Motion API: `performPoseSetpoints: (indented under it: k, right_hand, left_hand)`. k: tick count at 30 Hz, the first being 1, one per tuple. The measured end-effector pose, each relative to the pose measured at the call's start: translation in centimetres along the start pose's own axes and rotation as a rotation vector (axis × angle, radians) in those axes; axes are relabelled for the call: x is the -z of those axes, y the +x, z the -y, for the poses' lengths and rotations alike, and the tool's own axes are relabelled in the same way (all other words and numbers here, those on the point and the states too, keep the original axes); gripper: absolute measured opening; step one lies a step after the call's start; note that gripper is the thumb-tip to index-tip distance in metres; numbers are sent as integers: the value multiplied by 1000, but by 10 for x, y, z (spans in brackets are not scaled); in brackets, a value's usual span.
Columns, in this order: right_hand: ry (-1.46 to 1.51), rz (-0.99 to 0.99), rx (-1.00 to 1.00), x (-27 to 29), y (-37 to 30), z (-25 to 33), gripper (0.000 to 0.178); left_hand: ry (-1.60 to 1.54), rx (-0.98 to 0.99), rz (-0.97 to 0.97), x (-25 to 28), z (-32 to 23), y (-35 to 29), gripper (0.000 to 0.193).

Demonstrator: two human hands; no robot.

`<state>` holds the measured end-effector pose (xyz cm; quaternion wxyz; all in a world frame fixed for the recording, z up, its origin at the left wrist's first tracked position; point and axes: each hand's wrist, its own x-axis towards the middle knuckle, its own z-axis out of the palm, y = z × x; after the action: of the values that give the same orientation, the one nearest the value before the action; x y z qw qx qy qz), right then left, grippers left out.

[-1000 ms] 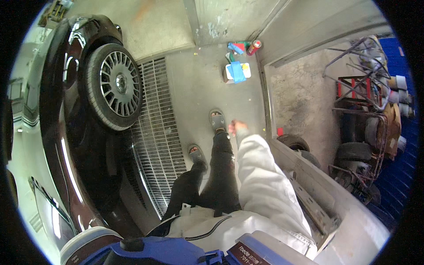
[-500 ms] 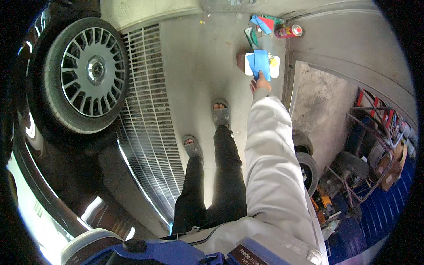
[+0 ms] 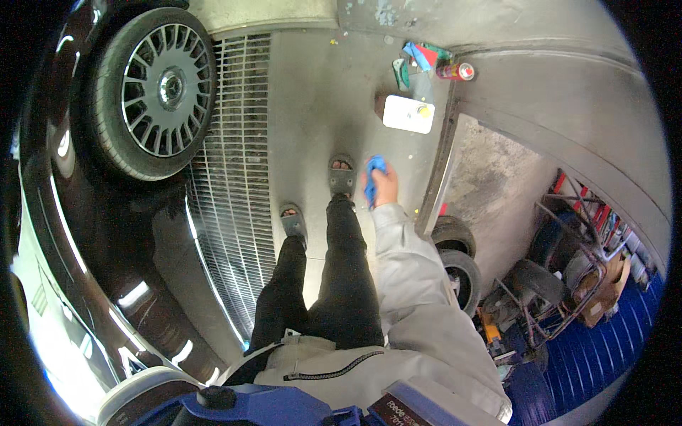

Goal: The person wipes the car's rear window area with a cloth, then uses a spray gun to apply a light coat of paint. They continue wiping the surface and apply yellow masking tape along the edges of the protective cover. The person then walks away from the car.

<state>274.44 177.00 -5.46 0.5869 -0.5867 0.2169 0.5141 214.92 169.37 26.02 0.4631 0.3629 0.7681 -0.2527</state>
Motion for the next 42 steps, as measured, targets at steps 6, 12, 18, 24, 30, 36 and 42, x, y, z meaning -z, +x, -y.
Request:
performPoseSetpoints:
  k: [6, 12, 18, 24, 30, 36, 42]
  right_hand:
    - [-305, 178, 103, -52, -65, 32, 30]
    - [-281, 263, 129, -77, -107, 51, 29]
    - [100, 253, 12, -65, -118, 56, 34]
    - [306, 200, -121, -34, -116, 55, 32]
    - [221, 5, 76, -9, -87, 29, 28]
    - [-313, -159, 124, 30, 63, 30, 35]
    - [-873, -310, 297, 34, 206, 39, 65]
  left_hand:
    - [102, -142, -165, 31, 45, -30, 18]
    - [-297, -461, -294, 39, -65, 16, 13]
    - [-263, -570, -23, 20, -201, -3, 14]
    - [15, -596, 67, 19, -223, -24, 15]
    - [-27, -555, 69, 37, -217, 7, 16]
    - [65, -377, 29, 56, -151, 25, 18]
    - [58, -196, -163, 108, -31, -4, 20]
